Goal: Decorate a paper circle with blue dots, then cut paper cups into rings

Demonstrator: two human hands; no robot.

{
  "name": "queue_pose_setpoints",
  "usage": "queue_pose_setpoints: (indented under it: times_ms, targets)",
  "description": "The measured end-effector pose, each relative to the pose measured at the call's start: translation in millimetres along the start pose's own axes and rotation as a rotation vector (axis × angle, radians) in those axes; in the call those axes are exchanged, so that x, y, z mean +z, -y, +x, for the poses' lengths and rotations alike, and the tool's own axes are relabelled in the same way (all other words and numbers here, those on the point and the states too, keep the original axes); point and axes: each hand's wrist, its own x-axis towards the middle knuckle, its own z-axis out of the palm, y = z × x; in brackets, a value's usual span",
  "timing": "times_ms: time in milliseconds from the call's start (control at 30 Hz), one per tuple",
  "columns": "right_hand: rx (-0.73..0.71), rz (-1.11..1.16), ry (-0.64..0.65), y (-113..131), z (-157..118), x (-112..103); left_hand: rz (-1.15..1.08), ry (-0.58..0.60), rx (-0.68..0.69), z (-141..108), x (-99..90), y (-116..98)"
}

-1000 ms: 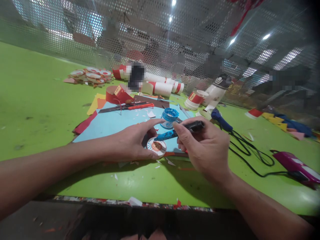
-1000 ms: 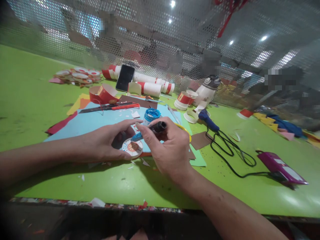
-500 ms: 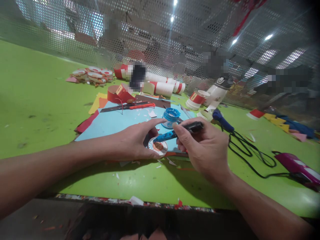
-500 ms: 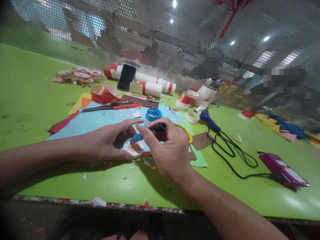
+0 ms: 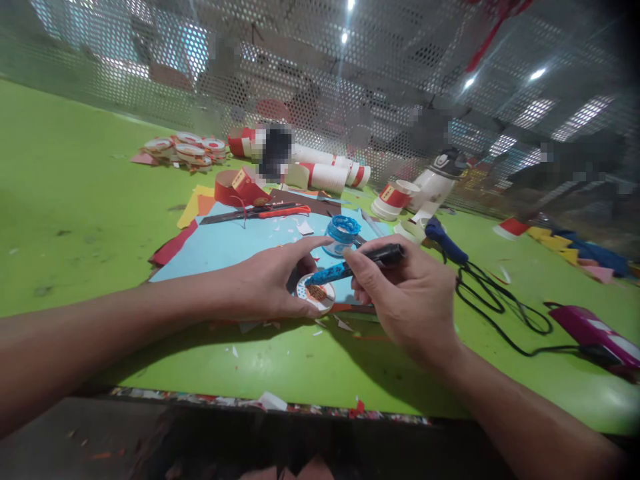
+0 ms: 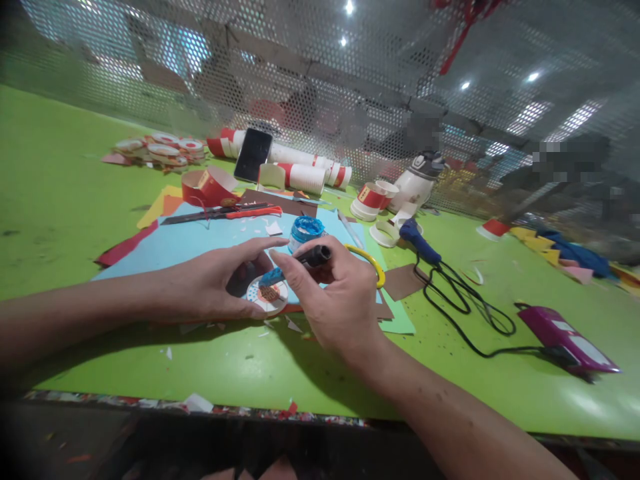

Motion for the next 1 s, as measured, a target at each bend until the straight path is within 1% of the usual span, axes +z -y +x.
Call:
queue_pose_setpoints:
  times_ms: [167, 267, 633, 700, 833, 900, 1000]
  targets:
    - [-0.009, -0.01, 0.005, 0.6, -0.4, -0.8, 0.012, 0.007, 0.022, 0.0, 0.0, 0.6]
    - [-0.018, -0.025, 0.035, 1.1, 0.4, -2.9, 0.006, 0.009, 0.012, -0.1, 0.1, 0.5]
    - [-0.128, -0.101, 0.086, 6.3, 1.1, -3.7, 0.009, 0.033, -0.004, -0.3, -0.5, 0.2]
    - [-0.118, -0.085, 0.056, 6.0, 0.4, -4.2, 0.021, 0.028, -0.008, -0.6, -0.6, 0.7]
    - [-0.077, -0.034, -0.058, 5.2, 1.0, -5.5, 0.039, 0.001, 0.011, -0.6, -0.4, 1.3]
    - [-0.064, -0.039, -0.065, 4.9, 1.9, -5.7, 0.032, 0.005, 0.022, -0.2, -0.4, 1.1]
    - [-0.05, -0.064, -0.029, 3.8, 2.3, -5.3, 0.024, 0.013, -0.001, 0.3, -0.7, 0.9]
